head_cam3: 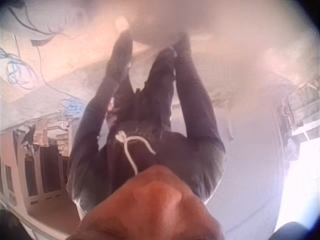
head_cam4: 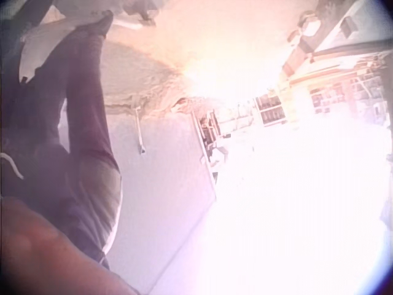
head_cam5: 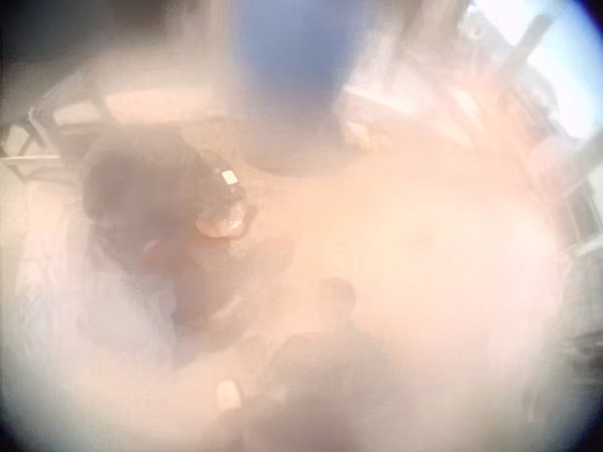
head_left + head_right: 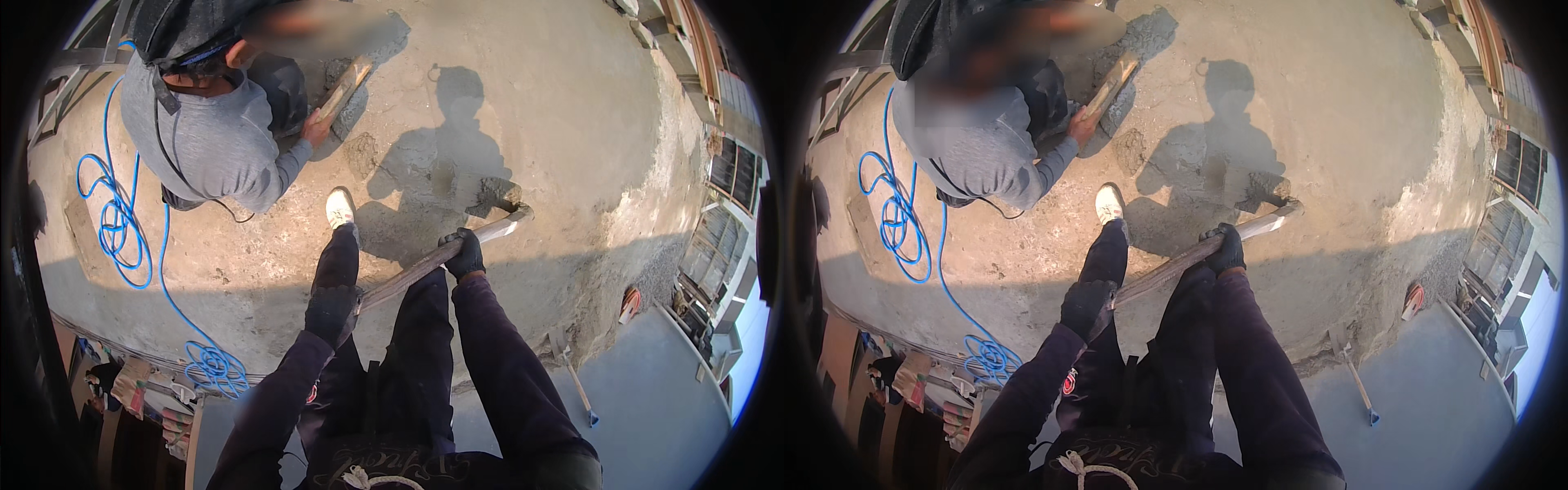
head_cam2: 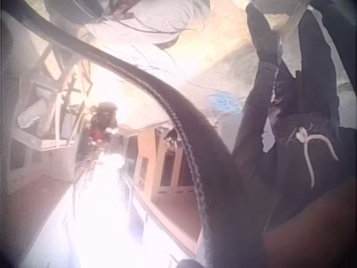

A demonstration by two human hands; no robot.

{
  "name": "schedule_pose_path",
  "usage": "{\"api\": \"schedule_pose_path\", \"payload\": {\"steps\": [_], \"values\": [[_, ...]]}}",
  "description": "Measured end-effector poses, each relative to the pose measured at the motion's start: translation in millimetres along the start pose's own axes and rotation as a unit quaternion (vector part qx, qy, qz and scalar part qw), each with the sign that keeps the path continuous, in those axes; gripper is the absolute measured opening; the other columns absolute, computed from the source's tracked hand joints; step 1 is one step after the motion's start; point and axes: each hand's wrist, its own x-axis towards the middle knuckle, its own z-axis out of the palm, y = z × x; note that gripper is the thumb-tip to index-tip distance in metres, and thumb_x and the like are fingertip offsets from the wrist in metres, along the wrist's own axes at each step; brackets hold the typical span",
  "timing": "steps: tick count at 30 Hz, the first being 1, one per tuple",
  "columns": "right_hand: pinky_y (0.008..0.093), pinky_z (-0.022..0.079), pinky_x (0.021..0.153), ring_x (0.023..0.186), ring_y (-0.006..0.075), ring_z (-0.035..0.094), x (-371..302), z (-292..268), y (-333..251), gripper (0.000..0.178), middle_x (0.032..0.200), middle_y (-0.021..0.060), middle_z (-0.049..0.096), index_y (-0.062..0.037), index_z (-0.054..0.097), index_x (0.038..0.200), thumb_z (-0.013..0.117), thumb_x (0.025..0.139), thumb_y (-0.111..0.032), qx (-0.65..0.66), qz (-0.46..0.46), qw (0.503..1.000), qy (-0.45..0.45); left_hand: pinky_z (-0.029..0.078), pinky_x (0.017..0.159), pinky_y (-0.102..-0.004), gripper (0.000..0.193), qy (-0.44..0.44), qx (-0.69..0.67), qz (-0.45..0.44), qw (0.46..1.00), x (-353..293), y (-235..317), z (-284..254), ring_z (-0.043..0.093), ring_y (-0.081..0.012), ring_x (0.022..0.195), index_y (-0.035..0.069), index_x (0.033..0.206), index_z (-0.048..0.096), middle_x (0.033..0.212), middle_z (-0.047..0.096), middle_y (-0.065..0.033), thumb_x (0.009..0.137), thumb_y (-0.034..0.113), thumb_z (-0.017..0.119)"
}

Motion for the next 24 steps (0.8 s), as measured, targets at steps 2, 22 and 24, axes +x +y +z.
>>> {"api": "schedule_pose_path", "payload": {"steps": [2, 22, 24], "values": [[0.0426, 0.057, 0.076, 0.066, 0.0238, 0.057, -48.1, -43.1, -27.5, 0.013, 0.073, 0.0051, 0.053, -0.0100, 0.052, 0.085, 0.063, 0.091, -0.016, 0.065, -0.038, 0.997, -0.004, 0.044, 0.070, -0.0442, 0.012, -0.021, 0.022, 0.055, 0.998, -16.8, 57.6, -8.6, 0.063, -0.0265, 0.073, 0.013, 0.096, 0.065, 0.077, 0.059, -0.0074, 0.090, 0.022, 0.059], [0.0424, 0.050, 0.069, 0.063, 0.0224, 0.050, -225.6, -510.8, 82.1, 0.023, 0.068, 0.0023, 0.048, -0.0158, 0.047, 0.076, 0.063, 0.087, -0.028, 0.650, -0.181, 0.737, 0.023, 0.052, 0.067, -0.0495, 0.019, -0.216, 0.298, 0.446, 0.816, -123.9, 441.4, 45.4, 0.071, -0.0330, 0.077, 0.016, 0.091, 0.072, 0.082, 0.071, -0.0085, 0.087, 0.031, 0.061], [0.0415, 0.049, 0.068, 0.062, 0.0213, 0.049, -220.7, -547.8, 92.1, 0.023, 0.067, 0.0013, 0.046, -0.0170, 0.046, 0.075, 0.062, 0.087, -0.028, 0.693, -0.189, 0.695, 0.034, 0.052, 0.063, -0.0477, 0.019, -0.217, 0.324, 0.505, 0.770, -114.8, 486.8, 71.2, 0.072, -0.0305, 0.074, 0.017, 0.091, 0.072, 0.079, 0.071, -0.0081, 0.089, 0.032, 0.060]]}}
